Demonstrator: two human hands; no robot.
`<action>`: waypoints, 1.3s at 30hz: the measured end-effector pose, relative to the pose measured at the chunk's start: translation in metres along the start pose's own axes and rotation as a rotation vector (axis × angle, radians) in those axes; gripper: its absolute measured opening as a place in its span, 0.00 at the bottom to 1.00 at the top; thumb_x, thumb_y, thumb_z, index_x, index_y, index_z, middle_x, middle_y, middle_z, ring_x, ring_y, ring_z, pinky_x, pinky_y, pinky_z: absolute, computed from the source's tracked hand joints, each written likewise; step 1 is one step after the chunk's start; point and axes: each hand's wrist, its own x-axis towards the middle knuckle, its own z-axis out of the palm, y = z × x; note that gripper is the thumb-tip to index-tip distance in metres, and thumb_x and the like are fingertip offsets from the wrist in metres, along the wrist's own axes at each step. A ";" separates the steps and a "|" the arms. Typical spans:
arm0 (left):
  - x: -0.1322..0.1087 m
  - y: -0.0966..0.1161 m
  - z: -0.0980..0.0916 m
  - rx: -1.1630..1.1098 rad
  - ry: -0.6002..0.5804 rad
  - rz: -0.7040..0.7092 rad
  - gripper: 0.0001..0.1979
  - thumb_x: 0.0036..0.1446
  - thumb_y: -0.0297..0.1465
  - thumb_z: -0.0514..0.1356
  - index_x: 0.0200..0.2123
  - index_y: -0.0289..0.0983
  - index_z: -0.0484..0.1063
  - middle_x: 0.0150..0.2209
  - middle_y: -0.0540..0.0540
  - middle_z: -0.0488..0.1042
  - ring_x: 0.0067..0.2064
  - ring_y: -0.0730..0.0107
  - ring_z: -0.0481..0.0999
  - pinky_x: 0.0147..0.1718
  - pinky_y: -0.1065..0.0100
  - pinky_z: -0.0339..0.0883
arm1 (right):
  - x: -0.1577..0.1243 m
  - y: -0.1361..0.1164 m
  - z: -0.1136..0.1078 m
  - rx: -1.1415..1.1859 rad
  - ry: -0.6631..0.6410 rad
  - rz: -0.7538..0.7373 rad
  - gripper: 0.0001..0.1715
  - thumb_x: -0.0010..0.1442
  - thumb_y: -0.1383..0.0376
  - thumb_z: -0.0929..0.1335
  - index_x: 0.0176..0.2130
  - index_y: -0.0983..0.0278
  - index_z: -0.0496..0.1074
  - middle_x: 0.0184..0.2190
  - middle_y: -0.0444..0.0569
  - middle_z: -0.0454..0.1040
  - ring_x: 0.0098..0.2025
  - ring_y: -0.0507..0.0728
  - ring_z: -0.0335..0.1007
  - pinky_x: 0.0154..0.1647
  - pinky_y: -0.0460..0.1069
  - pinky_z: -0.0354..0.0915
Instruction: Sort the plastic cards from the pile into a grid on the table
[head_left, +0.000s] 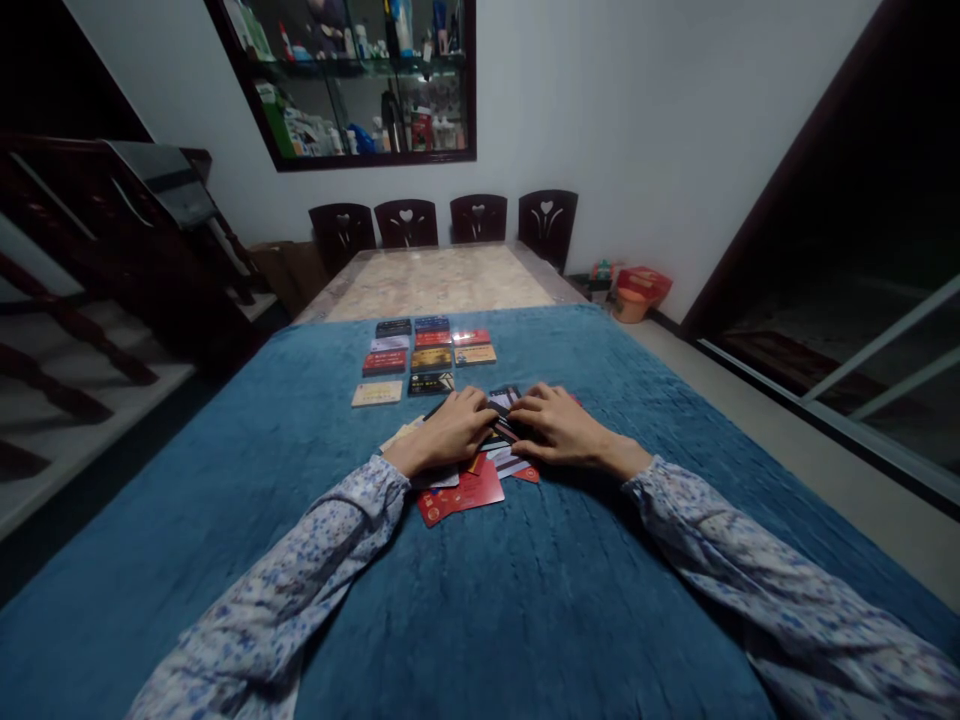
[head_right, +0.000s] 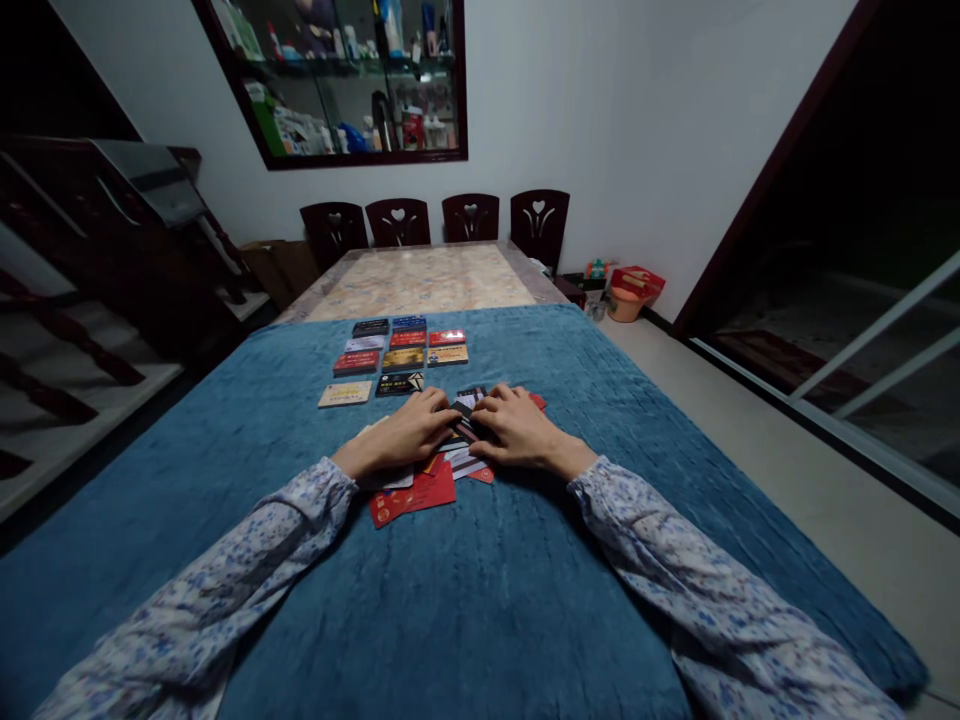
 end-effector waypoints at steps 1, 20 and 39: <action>-0.001 -0.001 0.000 -0.022 0.009 0.010 0.13 0.71 0.33 0.51 0.49 0.38 0.75 0.47 0.38 0.73 0.51 0.55 0.69 0.52 0.54 0.68 | 0.000 0.000 -0.001 0.007 -0.009 -0.003 0.26 0.66 0.49 0.68 0.55 0.63 0.77 0.56 0.59 0.77 0.53 0.67 0.63 0.50 0.60 0.58; -0.007 -0.005 0.006 -0.210 0.038 0.043 0.14 0.70 0.33 0.55 0.51 0.35 0.76 0.53 0.36 0.76 0.54 0.58 0.75 0.57 0.55 0.70 | 0.000 0.004 -0.003 0.085 0.014 -0.087 0.16 0.65 0.59 0.69 0.47 0.65 0.80 0.46 0.60 0.79 0.49 0.64 0.65 0.49 0.60 0.63; -0.009 -0.006 0.000 -0.198 0.089 0.075 0.13 0.69 0.27 0.53 0.51 0.35 0.76 0.42 0.41 0.76 0.42 0.66 0.76 0.43 0.66 0.71 | -0.003 0.011 -0.003 0.033 0.176 -0.216 0.17 0.70 0.64 0.63 0.46 0.65 0.80 0.39 0.56 0.78 0.42 0.58 0.69 0.44 0.54 0.67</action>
